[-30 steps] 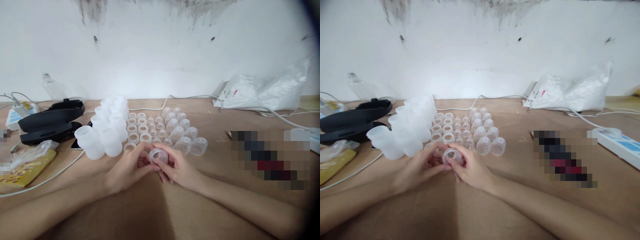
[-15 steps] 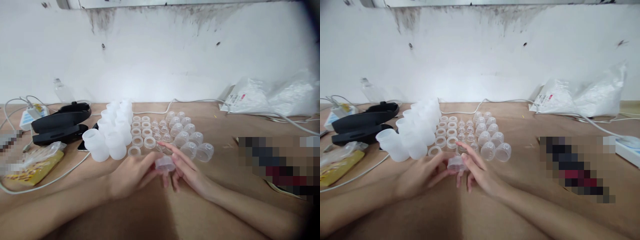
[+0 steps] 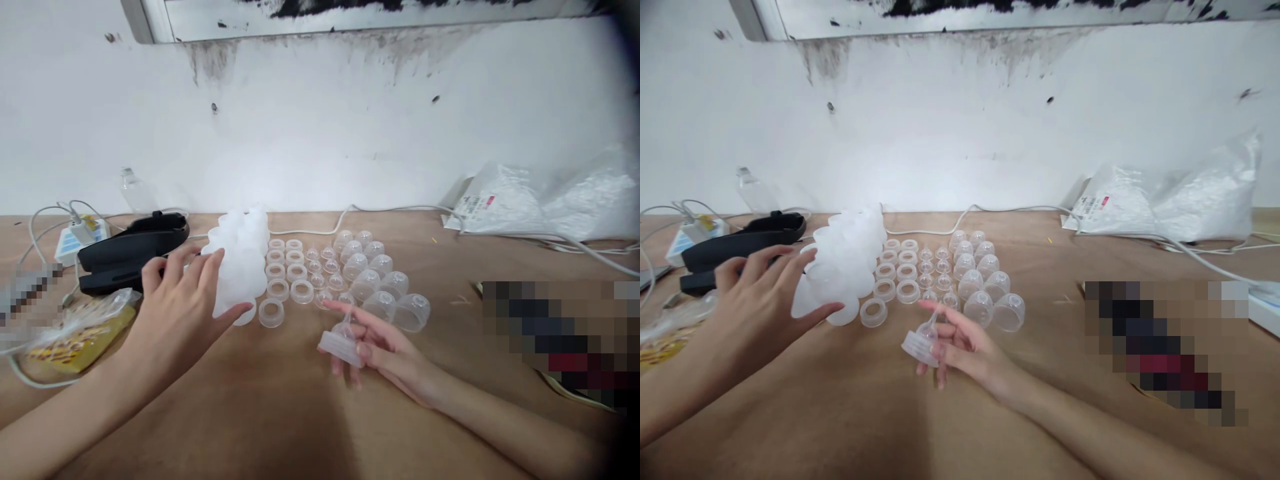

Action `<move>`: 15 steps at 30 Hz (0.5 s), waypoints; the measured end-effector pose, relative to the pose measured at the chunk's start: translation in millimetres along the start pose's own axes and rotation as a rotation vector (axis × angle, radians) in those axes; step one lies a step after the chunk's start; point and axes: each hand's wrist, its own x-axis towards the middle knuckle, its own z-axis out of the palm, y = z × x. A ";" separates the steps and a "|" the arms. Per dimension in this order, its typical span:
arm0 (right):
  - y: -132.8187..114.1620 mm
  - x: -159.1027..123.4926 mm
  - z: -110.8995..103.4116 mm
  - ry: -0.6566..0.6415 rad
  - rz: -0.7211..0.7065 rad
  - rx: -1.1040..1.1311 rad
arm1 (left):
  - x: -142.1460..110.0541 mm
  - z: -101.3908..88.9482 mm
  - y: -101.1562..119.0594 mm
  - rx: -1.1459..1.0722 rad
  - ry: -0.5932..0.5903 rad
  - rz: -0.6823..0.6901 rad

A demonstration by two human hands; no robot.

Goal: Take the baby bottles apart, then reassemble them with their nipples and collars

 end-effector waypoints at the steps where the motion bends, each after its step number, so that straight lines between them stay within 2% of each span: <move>1: -0.7 0.2 0.7 0.003 -0.001 0.001 | -0.9 2.5 -0.9 -0.038 -0.004 -0.014; 4: -2.6 0.4 2.1 0.015 -0.004 0.014 | -4.0 -3.4 0.9 -0.137 0.043 -0.053; 7: -4.0 -0.5 1.9 0.021 -0.016 0.042 | -7.2 -23.7 8.4 -0.242 0.127 -0.028; 9: -4.6 -1.6 1.0 0.026 -0.035 0.069 | -7.9 -33.7 17.2 -0.409 0.164 0.003; 12: -5.6 -3.1 -0.4 0.059 -0.064 0.109 | -5.0 -28.4 34.7 -0.716 0.044 0.094; 13: -5.9 -3.3 -0.7 0.078 -0.076 0.125 | -3.7 -21.2 40.7 -0.801 -0.027 0.119; 15: -6.6 -3.2 -1.1 0.111 -0.090 0.163 | -2.2 -2.7 51.2 -0.948 -0.083 0.131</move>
